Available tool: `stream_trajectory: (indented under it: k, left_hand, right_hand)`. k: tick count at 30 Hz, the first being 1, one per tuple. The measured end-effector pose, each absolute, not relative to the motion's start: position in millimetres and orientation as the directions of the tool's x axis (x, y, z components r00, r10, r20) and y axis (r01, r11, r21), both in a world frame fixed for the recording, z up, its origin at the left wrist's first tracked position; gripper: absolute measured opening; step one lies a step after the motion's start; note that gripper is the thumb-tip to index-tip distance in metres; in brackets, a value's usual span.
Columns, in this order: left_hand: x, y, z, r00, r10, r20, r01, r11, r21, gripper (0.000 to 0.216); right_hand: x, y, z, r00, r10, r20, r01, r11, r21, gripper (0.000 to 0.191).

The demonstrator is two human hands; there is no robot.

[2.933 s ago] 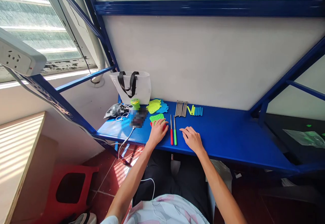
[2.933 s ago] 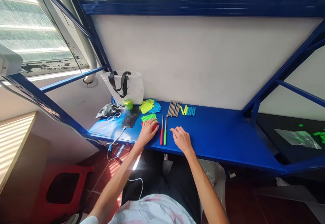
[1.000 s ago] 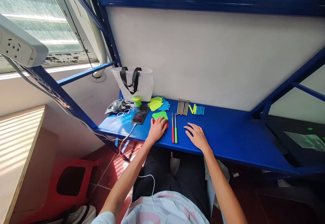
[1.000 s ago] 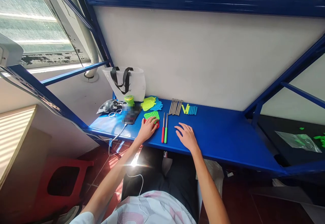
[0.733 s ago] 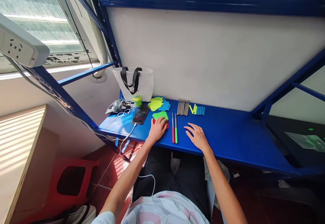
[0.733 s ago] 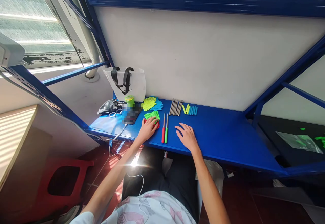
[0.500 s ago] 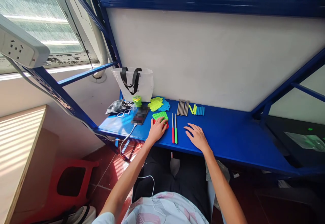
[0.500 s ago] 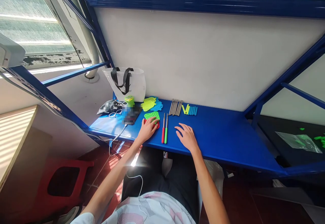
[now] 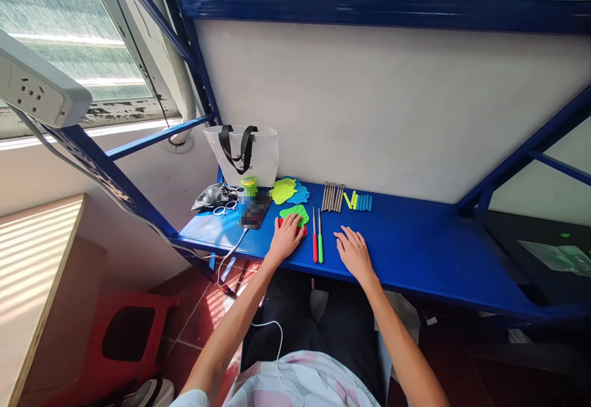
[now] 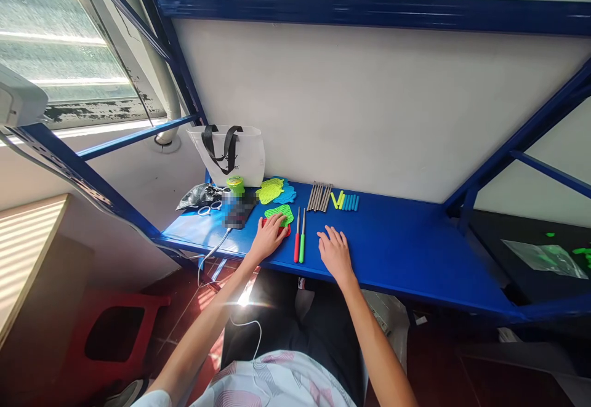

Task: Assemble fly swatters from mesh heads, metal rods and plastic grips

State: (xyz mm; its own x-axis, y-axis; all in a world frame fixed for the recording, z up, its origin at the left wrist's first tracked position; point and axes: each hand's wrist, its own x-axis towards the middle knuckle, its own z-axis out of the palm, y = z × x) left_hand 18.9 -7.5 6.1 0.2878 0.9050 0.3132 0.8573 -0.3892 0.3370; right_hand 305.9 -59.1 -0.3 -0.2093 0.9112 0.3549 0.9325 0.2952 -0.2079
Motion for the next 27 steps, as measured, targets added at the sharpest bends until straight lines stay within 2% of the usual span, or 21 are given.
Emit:
stream_trajectory:
  k: [2,16,18,22,24,27]
  left_hand:
    - [19.1,-7.5,5.0,0.283,0.906,0.316,0.854,-0.388,0.347,0.048]
    - [18.6,-5.8,1.7,0.253,0.905,0.343,0.827,-0.386,0.408,0.039]
    - [18.8,-5.1,-1.1,0.213,0.916,0.339,0.838,-0.35,0.418,0.048]
    - [20.1,-3.8,-4.3,0.17,0.93,0.326,0.856,-0.303,0.419,0.069]
    - [20.0,-3.9,-2.9,0.176,0.929,0.325,0.852,-0.309,0.423,0.068]
    - [17.9,-4.7,2.0,0.193,0.921,0.339,0.83,-0.337,0.445,0.059]
  right_hand:
    - [300.1,-59.8,-4.5,-0.197,0.906,0.375,0.942,0.281,-0.184,0.051]
    - [299.8,-60.7,4.0,-0.186,0.902,0.388,0.925,0.294,-0.239,0.051]
    - [298.0,-63.6,11.3,-0.24,0.892,0.382,0.904,0.349,-0.246,0.051]
    - [293.7,-72.5,29.1,-0.475,0.815,0.331,0.791,0.561,-0.247,0.054]
    - [289.9,-77.3,35.9,-0.507,0.808,0.3,0.78,0.578,-0.24,0.054]
    - [280.5,-83.5,39.8,-0.465,0.838,0.285,0.812,0.532,-0.24,0.053]
